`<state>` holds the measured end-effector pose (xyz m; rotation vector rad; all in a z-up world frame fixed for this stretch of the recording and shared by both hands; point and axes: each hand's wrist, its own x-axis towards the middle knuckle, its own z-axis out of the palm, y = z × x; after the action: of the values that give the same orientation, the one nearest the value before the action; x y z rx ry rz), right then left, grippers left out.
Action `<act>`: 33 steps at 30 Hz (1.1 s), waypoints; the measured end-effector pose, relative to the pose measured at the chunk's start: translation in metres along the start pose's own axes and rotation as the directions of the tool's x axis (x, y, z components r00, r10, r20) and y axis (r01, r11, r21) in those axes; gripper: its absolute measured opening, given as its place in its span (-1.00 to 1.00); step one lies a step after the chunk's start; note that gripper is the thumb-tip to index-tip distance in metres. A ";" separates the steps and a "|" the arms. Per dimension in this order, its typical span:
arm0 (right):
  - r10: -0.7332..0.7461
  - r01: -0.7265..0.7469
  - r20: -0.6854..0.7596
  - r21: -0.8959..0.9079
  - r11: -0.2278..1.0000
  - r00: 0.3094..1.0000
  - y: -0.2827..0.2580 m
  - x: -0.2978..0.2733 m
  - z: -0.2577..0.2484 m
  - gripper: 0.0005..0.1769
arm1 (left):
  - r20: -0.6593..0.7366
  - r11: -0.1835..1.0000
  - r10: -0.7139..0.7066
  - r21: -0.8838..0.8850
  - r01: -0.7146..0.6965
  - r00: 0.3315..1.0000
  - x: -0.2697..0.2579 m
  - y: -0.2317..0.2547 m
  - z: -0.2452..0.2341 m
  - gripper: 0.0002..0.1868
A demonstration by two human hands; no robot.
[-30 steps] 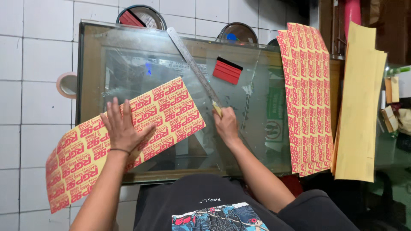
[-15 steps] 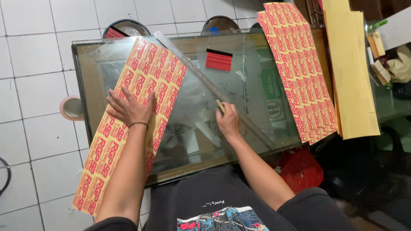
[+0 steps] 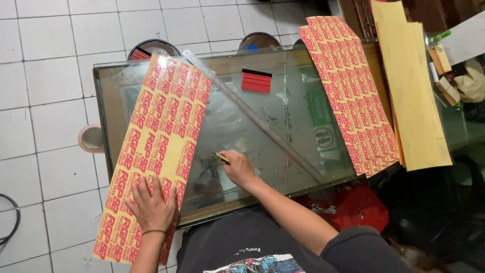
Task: The person uses a metal ruler and a utility knife to cut a sheet of red and yellow stickers on a glass table. After cutting, the person uses a red squeegee to smooth the sticker sheet onto the glass surface.
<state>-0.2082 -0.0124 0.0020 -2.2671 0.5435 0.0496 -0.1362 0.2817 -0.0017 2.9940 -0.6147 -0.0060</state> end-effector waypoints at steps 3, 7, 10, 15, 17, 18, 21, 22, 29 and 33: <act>-0.092 0.092 0.002 -0.033 0.995 0.996 0.006 -0.005 0.017 -0.71 | -0.360 0.999 0.025 0.053 -0.006 0.933 0.025 0.028 0.019 -0.30; -0.136 0.137 0.021 -0.036 0.990 0.990 0.012 -0.016 -0.004 -0.69 | -0.417 0.994 -0.008 0.095 0.053 0.909 0.074 0.057 0.028 -0.27; -0.173 0.172 -0.021 -0.054 0.984 0.985 0.041 -0.020 -0.025 -0.73 | -0.073 0.971 -0.231 0.054 0.235 0.970 0.108 0.077 0.030 -0.17; 0.036 -0.067 -0.177 -0.173 0.983 0.984 0.092 -0.025 -0.095 -0.56 | 0.201 0.931 -0.359 0.008 0.365 0.911 0.134 0.099 0.027 0.01; 0.116 -0.150 -0.180 -0.193 0.970 0.977 0.093 -0.034 -0.137 -0.51 | -0.081 0.976 -0.216 -0.051 0.212 0.973 0.114 0.115 0.028 -0.05; 0.200 -0.238 -0.186 -0.212 0.948 0.962 0.093 -0.038 -0.154 -0.44 | -0.361 0.998 -0.055 -0.057 0.037 0.931 0.101 0.119 0.029 -0.10; 0.185 -0.222 -0.168 -0.242 0.944 0.968 0.135 -0.035 -0.159 -0.30 | -0.274 0.993 -0.060 -0.112 0.030 0.960 0.081 0.142 0.034 -0.02; 0.188 -0.217 -0.136 -0.241 0.946 0.973 0.142 -0.043 -0.153 -0.30 | -0.253 0.994 -0.076 -0.099 0.053 0.964 0.069 0.147 0.038 -0.02; 0.043 -0.075 -0.206 -0.152 0.986 0.978 0.171 -0.042 -0.150 -0.44 | -0.072 0.952 -0.301 0.031 0.304 0.951 0.063 0.193 0.030 0.01; -0.020 -0.009 -0.217 -0.131 0.991 0.976 0.183 -0.036 -0.149 -0.46 | 0.016 0.937 -0.349 0.027 0.349 0.937 0.062 0.205 0.021 0.04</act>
<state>-0.3333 -0.2149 -0.0157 -2.4184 0.6652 -0.1729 -0.1601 0.0680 -0.0044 3.0843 -0.0758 -0.0523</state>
